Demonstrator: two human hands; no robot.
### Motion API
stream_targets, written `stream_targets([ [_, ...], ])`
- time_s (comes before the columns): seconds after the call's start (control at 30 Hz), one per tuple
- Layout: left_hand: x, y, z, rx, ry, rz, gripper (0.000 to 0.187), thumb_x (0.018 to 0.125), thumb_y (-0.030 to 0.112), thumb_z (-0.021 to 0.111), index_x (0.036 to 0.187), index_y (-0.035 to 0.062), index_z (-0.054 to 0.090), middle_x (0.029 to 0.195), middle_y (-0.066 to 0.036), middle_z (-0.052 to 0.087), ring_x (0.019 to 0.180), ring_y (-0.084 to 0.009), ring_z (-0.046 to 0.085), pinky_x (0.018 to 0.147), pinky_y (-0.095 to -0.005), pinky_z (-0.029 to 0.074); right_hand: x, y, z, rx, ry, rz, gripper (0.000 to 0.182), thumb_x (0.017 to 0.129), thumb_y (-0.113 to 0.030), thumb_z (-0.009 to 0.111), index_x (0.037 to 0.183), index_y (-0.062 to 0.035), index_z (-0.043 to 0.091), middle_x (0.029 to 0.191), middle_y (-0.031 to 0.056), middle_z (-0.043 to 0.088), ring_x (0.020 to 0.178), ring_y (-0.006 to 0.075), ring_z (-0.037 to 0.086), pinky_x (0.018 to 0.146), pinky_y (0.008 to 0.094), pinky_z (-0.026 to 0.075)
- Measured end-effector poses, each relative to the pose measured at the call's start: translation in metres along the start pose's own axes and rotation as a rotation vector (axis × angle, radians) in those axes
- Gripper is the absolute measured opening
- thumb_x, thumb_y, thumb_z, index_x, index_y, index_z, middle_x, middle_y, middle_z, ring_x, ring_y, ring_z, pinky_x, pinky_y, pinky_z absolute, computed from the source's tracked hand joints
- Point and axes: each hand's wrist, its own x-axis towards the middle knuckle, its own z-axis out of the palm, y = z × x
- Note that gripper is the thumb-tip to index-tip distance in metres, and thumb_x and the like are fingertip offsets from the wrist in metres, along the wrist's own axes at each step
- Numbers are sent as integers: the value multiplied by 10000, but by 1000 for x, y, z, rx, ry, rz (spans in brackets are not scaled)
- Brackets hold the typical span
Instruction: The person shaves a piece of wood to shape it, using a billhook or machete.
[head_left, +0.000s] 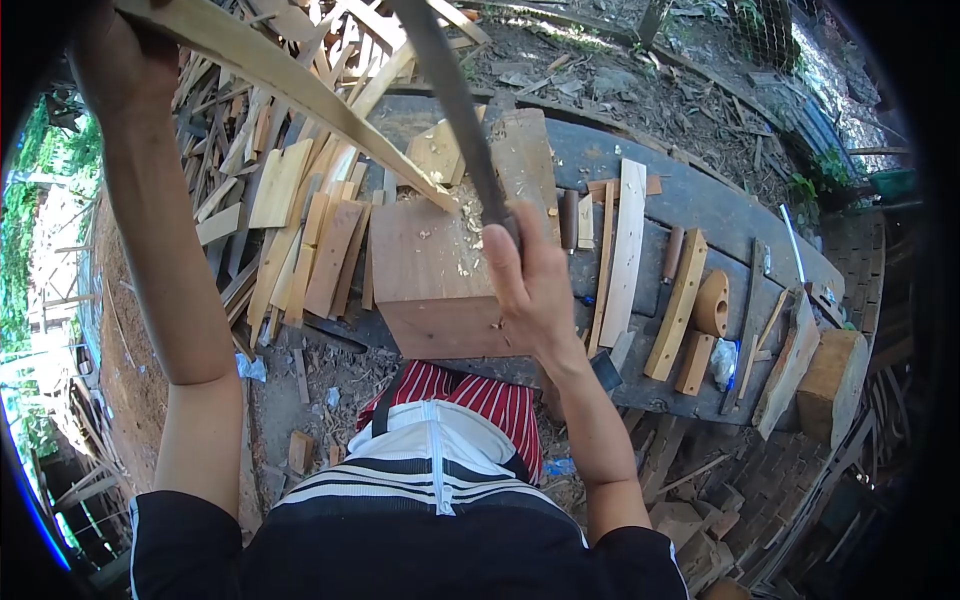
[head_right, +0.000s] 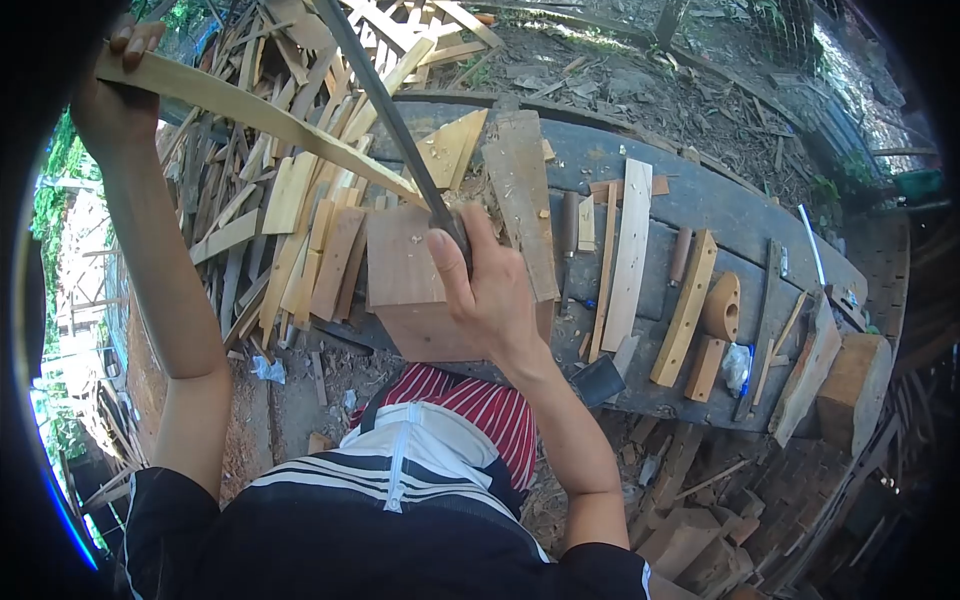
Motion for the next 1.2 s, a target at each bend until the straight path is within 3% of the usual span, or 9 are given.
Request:
stream_targets([
  [0.13, -1, -1, 1, 0, 43, 6, 160, 902, 183, 614, 964, 39, 585, 761, -38, 449, 674, -141, 471, 852, -372, 403, -5, 7, 4, -19, 181, -386, 221, 955, -212, 556, 1055, -28, 487, 596, 167, 535, 538, 377, 589, 499, 420, 430],
  [0.27, -4, -1, 3, 103, 82, 77, 164, 912, 200, 591, 972, 48, 590, 754, -31, 443, 660, -133, 464, 850, -368, 405, -22, 115, 37, -474, -56, 108, 372, 979, -338, 482, 1142, -4, 494, 648, 203, 592, 609, 458, 600, 561, 476, 463],
  [0.4, -10, 2, 6, 34, -30, 2, 169, 929, 206, 552, 978, 49, 592, 753, -29, 440, 658, -126, 463, 857, -360, 405, -22, 106, 28, -436, -38, 133, 447, 982, -400, 441, 1172, 1, 492, 687, 260, 599, 608, 503, 576, 585, 500, 481],
  [0.57, -19, 1, 29, -24, -108, -11, 164, 917, 209, 562, 975, 57, 585, 759, -25, 426, 652, -127, 458, 884, -368, 397, -3, 82, 0, 157, -374, 544, 460, 992, -461, 421, 1146, -37, 509, 596, 103, 514, 378, 188, 476, 367, 314, 391],
  [0.7, -25, 0, 39, 14, -101, 69, 154, 905, 211, 575, 966, 69, 580, 755, -22, 423, 649, -119, 451, 841, -353, 382, -4, 100, 2, 452, -429, 667, 442, 995, -466, 418, 1141, -60, 515, 579, 17, 435, 372, 73, 386, 325, 235, 307],
  [0.8, -25, 3, 45, 27, -99, 75, 141, 898, 210, 583, 948, 78, 576, 749, -21, 428, 650, -114, 455, 810, -335, 372, -1, 89, 1, 474, -422, 676, 425, 991, -449, 438, 1108, -46, 506, 589, 41, 470, 398, 100, 435, 366, 269, 346],
  [1.03, -25, 3, 46, 17, -125, 46, 107, 907, 186, 566, 916, 80, 566, 745, -23, 436, 648, -112, 448, 808, -342, 354, -7, -51, -16, 61, 34, -300, 296, 943, -260, 566, 1070, -7, 480, 689, 152, 574, 547, 365, 594, 495, 392, 441],
  [1.13, -25, 3, 49, 58, -73, 78, 110, 910, 183, 554, 920, 75, 568, 750, -27, 439, 643, -113, 445, 823, -346, 345, -9, -9, 5, -42, 170, -426, 248, 927, -182, 579, 1066, -6, 472, 676, 181, 588, 602, 405, 618, 507, 435, 455],
  [1.2, -25, 4, 39, 26, -87, 53, 107, 916, 180, 538, 899, 76, 560, 747, -30, 437, 639, -114, 448, 813, -341, 355, -16, 67, 27, -421, -28, -2, 347, 948, -293, 526, 1129, -2, 477, 657, 238, 617, 626, 427, 635, 532, 487, 491],
])
